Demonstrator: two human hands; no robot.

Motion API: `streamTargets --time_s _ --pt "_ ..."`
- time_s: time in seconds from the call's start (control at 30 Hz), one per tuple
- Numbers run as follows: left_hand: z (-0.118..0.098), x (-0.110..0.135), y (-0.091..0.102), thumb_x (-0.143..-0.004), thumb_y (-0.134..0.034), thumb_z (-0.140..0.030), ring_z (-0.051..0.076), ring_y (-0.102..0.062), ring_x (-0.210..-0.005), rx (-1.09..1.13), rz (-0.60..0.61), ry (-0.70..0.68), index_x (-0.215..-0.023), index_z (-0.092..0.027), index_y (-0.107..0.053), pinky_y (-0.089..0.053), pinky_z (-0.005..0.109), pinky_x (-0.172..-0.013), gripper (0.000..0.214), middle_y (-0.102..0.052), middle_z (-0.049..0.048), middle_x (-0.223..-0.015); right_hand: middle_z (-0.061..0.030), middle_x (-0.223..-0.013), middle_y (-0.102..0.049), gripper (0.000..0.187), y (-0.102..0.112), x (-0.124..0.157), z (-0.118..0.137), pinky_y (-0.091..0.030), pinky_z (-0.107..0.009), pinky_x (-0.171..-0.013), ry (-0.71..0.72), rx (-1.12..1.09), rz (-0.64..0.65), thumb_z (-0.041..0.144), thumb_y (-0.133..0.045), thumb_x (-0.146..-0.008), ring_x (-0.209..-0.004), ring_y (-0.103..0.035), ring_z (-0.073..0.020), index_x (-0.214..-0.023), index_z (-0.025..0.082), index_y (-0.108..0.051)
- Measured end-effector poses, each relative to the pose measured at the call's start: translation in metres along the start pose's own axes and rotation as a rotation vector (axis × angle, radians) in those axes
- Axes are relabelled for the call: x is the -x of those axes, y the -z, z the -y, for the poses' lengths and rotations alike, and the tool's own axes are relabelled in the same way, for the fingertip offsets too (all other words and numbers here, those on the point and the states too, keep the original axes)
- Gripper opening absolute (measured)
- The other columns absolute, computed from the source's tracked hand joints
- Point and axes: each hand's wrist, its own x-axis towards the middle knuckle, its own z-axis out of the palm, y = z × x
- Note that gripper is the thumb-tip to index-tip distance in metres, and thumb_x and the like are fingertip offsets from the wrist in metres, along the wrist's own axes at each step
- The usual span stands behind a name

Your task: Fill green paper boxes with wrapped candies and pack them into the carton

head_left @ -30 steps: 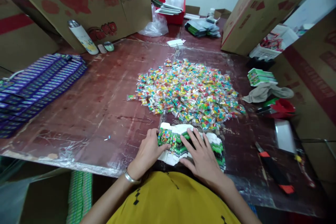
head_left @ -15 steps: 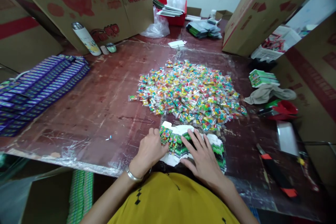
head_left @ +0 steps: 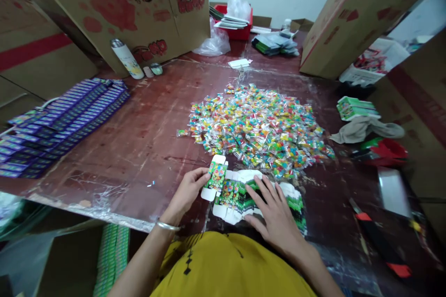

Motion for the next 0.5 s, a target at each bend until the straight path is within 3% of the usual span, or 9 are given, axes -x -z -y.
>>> streamTargets --time_s 0.07,0.1,0.27,0.4,0.5 --pt "-0.005 0.004 0.004 -0.077 -0.07 -0.026 0.011 -0.055 -0.065 0.392 0.054 0.091 -0.09 -0.014 -0.06 -0.045 0.021 -0.061 0.02 -0.06 0.0007 -0.078 -0.0059 -0.157 -0.017 0.061 0.0 0.001 -0.002 -0.021 -0.059 -0.112 0.015 -0.013 -0.017 0.044 -0.05 -0.092 -0.144 -0.011 -0.0335 -0.147 0.025 -0.033" --pt "-0.008 0.007 0.005 -0.077 -0.069 -0.023 0.009 -0.053 -0.06 0.485 0.081 0.118 -0.089 -0.014 -0.06 -0.044 0.02 -0.058 0.018 -0.057 -0.0004 -0.076 -0.0059 -0.157 -0.018 0.06 -0.001 0.001 -0.003 -0.022 -0.059 -0.112 0.023 -0.02 -0.031 0.045 -0.05 -0.092 -0.144 -0.012 -0.0335 -0.147 0.024 -0.034" --pt "-0.016 0.021 -0.012 -0.082 -0.055 -0.018 0.002 -0.032 -0.045 0.641 0.236 0.227 -0.086 -0.012 -0.055 -0.029 0.014 -0.043 0.007 -0.04 -0.0029 -0.071 -0.005 -0.156 -0.023 0.059 0.001 -0.003 -0.007 -0.023 -0.057 -0.112 0.045 -0.055 -0.096 0.045 -0.051 -0.092 -0.143 -0.015 -0.0335 -0.146 0.024 -0.035" --pt "-0.015 0.026 -0.027 -0.082 -0.05 -0.017 0.002 -0.027 -0.043 0.687 0.332 0.292 -0.085 -0.011 -0.054 -0.023 0.014 -0.041 0.007 -0.037 -0.0029 -0.07 -0.0045 -0.156 -0.024 0.058 0.006 -0.007 -0.004 -0.023 -0.057 -0.113 0.054 -0.069 -0.096 0.045 -0.051 -0.092 -0.143 -0.014 -0.033 -0.145 0.023 -0.036" --pt "-0.013 0.026 -0.028 -0.082 -0.051 -0.019 0.003 -0.027 -0.044 0.68 0.366 0.311 -0.089 -0.012 -0.054 -0.023 0.015 -0.041 0.011 -0.038 -0.0027 -0.071 -0.0045 -0.155 -0.026 0.057 0.011 -0.008 -0.004 -0.023 -0.056 -0.114 0.049 -0.089 -0.1 0.045 -0.051 -0.093 -0.143 -0.015 -0.0326 -0.144 0.023 -0.038"
